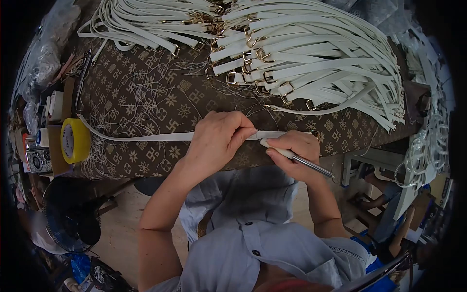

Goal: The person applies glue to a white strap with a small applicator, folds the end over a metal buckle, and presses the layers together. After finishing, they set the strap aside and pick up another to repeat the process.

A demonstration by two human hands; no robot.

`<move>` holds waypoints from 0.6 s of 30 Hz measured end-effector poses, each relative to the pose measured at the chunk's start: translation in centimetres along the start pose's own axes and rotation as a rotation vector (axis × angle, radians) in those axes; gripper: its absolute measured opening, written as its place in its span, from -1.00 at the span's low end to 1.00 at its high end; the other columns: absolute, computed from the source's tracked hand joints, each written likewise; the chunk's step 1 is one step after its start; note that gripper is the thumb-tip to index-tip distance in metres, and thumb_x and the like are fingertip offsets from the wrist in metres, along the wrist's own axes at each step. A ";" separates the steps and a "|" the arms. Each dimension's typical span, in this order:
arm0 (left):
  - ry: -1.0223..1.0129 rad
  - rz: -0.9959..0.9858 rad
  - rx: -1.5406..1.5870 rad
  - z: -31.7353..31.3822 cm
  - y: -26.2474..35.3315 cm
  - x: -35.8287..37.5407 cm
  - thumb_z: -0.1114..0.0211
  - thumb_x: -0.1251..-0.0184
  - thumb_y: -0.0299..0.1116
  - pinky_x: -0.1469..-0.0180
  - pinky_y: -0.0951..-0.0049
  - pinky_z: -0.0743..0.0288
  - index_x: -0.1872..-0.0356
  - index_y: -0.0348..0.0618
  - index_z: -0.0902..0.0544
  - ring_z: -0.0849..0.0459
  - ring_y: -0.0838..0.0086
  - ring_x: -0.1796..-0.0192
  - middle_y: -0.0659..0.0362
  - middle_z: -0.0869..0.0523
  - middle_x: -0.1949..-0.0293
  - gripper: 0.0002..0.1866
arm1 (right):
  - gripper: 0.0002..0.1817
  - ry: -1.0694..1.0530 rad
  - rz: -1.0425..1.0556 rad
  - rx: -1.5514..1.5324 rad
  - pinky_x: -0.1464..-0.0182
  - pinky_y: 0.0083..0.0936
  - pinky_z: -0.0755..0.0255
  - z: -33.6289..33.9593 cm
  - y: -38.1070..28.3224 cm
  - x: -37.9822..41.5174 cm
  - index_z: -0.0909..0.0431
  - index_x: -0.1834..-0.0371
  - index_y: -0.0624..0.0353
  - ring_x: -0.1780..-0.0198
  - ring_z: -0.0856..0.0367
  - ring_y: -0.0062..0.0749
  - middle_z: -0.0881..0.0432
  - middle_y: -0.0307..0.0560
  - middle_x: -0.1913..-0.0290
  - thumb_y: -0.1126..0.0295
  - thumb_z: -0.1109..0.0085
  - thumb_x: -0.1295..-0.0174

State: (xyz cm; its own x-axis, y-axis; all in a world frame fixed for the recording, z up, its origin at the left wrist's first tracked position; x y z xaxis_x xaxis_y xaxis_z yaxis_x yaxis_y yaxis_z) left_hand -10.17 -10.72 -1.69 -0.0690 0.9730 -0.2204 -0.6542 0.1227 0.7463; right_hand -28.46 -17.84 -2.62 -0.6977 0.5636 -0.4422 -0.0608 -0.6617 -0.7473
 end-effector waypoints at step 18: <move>0.025 -0.044 0.019 -0.2 -0.3 0.1 -0.30 -0.23 -0.37 0.27 0.30 -0.39 0.39 -0.14 -0.53 -0.61 0.25 0.41 0.18 -0.62 0.52 -0.88 | -0.74 -0.036 -0.002 0.016 0.46 -0.52 -0.47 -0.1 -0.1 -0.2 -0.66 0.30 0.14 0.49 -0.64 -0.31 -0.67 -0.14 0.46 0.56 -0.43 0.13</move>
State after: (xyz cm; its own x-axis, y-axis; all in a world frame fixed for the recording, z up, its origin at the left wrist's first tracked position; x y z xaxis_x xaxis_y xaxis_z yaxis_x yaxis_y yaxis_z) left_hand -10.08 -10.73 -2.04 -0.0593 0.9612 -0.2693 -0.6428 0.1696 0.7470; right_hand -28.25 -17.80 -2.48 -0.7231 0.5464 -0.4226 -0.0728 -0.6686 -0.7400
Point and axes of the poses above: each hand's wrist, its own x-axis away from the middle knuckle, its own z-axis out of the back of the hand, y = z × x, the point moved 2 cm from there along -x, towards the middle knuckle
